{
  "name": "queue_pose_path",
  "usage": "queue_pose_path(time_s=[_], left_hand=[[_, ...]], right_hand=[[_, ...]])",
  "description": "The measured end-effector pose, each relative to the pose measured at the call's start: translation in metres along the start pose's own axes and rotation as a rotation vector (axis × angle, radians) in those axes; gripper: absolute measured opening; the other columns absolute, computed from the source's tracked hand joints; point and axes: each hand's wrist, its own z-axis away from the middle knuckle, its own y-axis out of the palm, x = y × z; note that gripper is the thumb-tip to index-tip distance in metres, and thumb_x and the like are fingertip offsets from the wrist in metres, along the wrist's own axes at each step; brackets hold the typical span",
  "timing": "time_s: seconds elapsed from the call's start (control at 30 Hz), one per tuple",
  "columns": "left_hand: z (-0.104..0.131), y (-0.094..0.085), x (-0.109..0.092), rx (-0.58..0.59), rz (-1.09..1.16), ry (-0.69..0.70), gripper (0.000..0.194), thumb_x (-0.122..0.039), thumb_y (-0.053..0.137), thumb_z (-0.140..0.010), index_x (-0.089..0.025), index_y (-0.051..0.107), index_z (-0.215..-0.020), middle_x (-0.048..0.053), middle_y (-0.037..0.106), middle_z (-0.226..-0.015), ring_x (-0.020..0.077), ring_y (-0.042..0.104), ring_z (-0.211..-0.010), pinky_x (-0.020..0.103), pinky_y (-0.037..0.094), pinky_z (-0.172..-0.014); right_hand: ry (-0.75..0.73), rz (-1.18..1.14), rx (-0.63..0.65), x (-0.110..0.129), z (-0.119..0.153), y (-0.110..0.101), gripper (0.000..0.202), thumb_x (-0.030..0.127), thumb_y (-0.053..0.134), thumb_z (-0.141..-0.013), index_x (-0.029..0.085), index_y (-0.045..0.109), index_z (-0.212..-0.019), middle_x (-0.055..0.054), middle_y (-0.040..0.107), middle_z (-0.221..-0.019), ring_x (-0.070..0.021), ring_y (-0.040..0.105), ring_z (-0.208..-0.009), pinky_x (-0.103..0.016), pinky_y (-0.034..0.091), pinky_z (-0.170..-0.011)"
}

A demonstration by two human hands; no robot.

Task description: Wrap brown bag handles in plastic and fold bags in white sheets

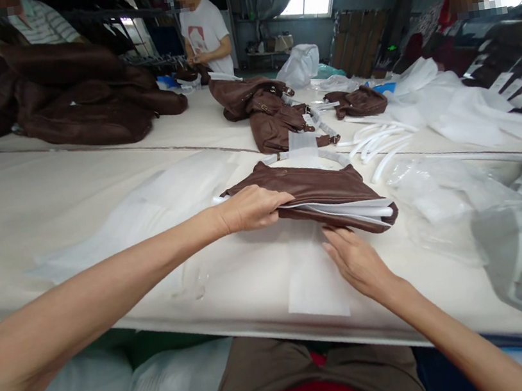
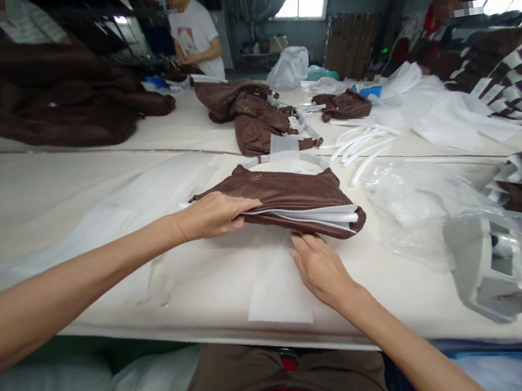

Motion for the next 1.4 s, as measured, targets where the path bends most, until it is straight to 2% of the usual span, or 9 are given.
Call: queue_pose_path(time_s=[0.2, 0.37, 0.5, 0.6, 0.77, 0.9, 1.07, 1.27, 1.4], left_hand=[[0.004, 0.015, -0.011, 0.027, -0.008, 0.044, 0.045, -0.008, 0.052, -0.082, -0.015, 0.055, -0.126, 0.007, 0.073, -0.110, 0.0191, 0.072, -0.091, 0.026, 0.054, -0.075], [0.030, 0.065, -0.039, -0.161, -0.073, 0.094, 0.040, -0.007, 0.047, -0.084, -0.013, 0.056, -0.123, 0.012, 0.066, -0.127, 0.0250, 0.066, -0.113, 0.035, 0.056, -0.091], [0.048, 0.092, -0.051, -0.324, -0.122, 0.091, 0.035, -0.010, 0.043, -0.093, -0.013, 0.057, -0.124, 0.012, 0.067, -0.127, 0.0257, 0.065, -0.114, 0.037, 0.056, -0.094], [0.052, 0.098, -0.054, -0.365, -0.135, 0.085, 0.033, -0.012, 0.041, -0.097, -0.015, 0.058, -0.124, 0.011, 0.066, -0.128, 0.0242, 0.064, -0.116, 0.037, 0.054, -0.098], [0.056, 0.099, -0.062, -0.376, -0.161, 0.067, 0.034, -0.010, 0.043, -0.094, -0.014, 0.058, -0.125, 0.011, 0.065, -0.129, 0.0273, 0.062, -0.117, 0.041, 0.053, -0.098], [0.056, 0.085, -0.072, -0.264, -0.037, 0.025, 0.041, -0.012, 0.049, -0.085, -0.013, 0.059, -0.125, 0.015, 0.060, -0.135, 0.0334, 0.056, -0.124, 0.048, 0.050, -0.100], [0.026, 0.058, -0.068, -0.202, 0.282, -0.159, 0.027, -0.023, 0.044, -0.094, -0.019, 0.067, -0.109, 0.010, 0.070, -0.119, 0.0238, 0.065, -0.112, 0.037, 0.053, -0.096], [0.002, 0.095, -0.054, -0.201, 0.131, -0.206, 0.063, -0.037, 0.054, -0.094, -0.028, 0.031, -0.151, 0.007, 0.034, -0.158, 0.0316, 0.027, -0.146, 0.058, 0.022, -0.117], [0.006, 0.108, -0.058, -0.201, 0.113, -0.211, 0.066, -0.041, 0.057, -0.092, -0.031, 0.029, -0.152, 0.005, 0.028, -0.160, 0.0324, 0.025, -0.147, 0.058, 0.019, -0.118]], right_hand=[[0.026, 0.006, 0.291, 0.024, -0.049, 0.054, 0.054, 0.047, 0.038, -0.100, 0.020, 0.041, -0.147, -0.017, 0.049, -0.145, -0.0324, 0.044, -0.135, -0.055, 0.031, -0.110], [0.109, 0.012, 0.310, 0.042, -0.033, 0.069, 0.045, 0.045, 0.044, -0.098, 0.017, 0.056, -0.132, -0.016, 0.066, -0.123, -0.0292, 0.064, -0.110, -0.044, 0.049, -0.093], [-0.091, 0.040, 0.085, 0.067, 0.003, 0.061, 0.034, 0.029, 0.051, -0.093, 0.012, 0.062, -0.121, -0.018, 0.066, -0.122, -0.0303, 0.063, -0.112, -0.041, 0.053, -0.090], [-0.327, -0.097, -0.166, 0.072, 0.006, 0.021, 0.036, 0.025, 0.053, -0.091, 0.015, 0.060, -0.125, -0.011, 0.070, -0.117, -0.0216, 0.063, -0.114, -0.030, 0.052, -0.096], [-0.180, 0.220, -0.230, 0.021, -0.043, -0.026, 0.046, 0.030, 0.052, -0.096, 0.015, 0.051, -0.140, -0.016, 0.044, -0.150, -0.0344, 0.027, -0.145, -0.061, 0.025, -0.115], [-0.144, 0.355, 0.034, -0.023, -0.046, 0.015, 0.062, 0.046, 0.050, -0.095, 0.026, 0.034, -0.151, -0.012, 0.027, -0.160, -0.0397, 0.020, -0.147, -0.074, 0.022, -0.108], [-0.095, 0.381, 0.105, -0.027, -0.028, 0.045, 0.071, 0.042, 0.051, -0.095, 0.027, 0.020, -0.156, -0.009, 0.015, -0.163, -0.0395, 0.013, -0.149, -0.075, 0.018, -0.109], [0.011, -0.085, 0.251, -0.031, -0.055, -0.004, 0.053, 0.045, 0.056, -0.091, 0.029, 0.051, -0.142, -0.009, 0.045, -0.150, -0.0377, 0.033, -0.142, -0.068, 0.023, -0.112], [0.408, -0.621, 0.022, -0.072, -0.123, -0.033, 0.035, 0.044, 0.062, -0.086, 0.021, 0.071, -0.109, -0.009, 0.070, -0.117, -0.0272, 0.062, -0.114, -0.043, 0.047, -0.101]])
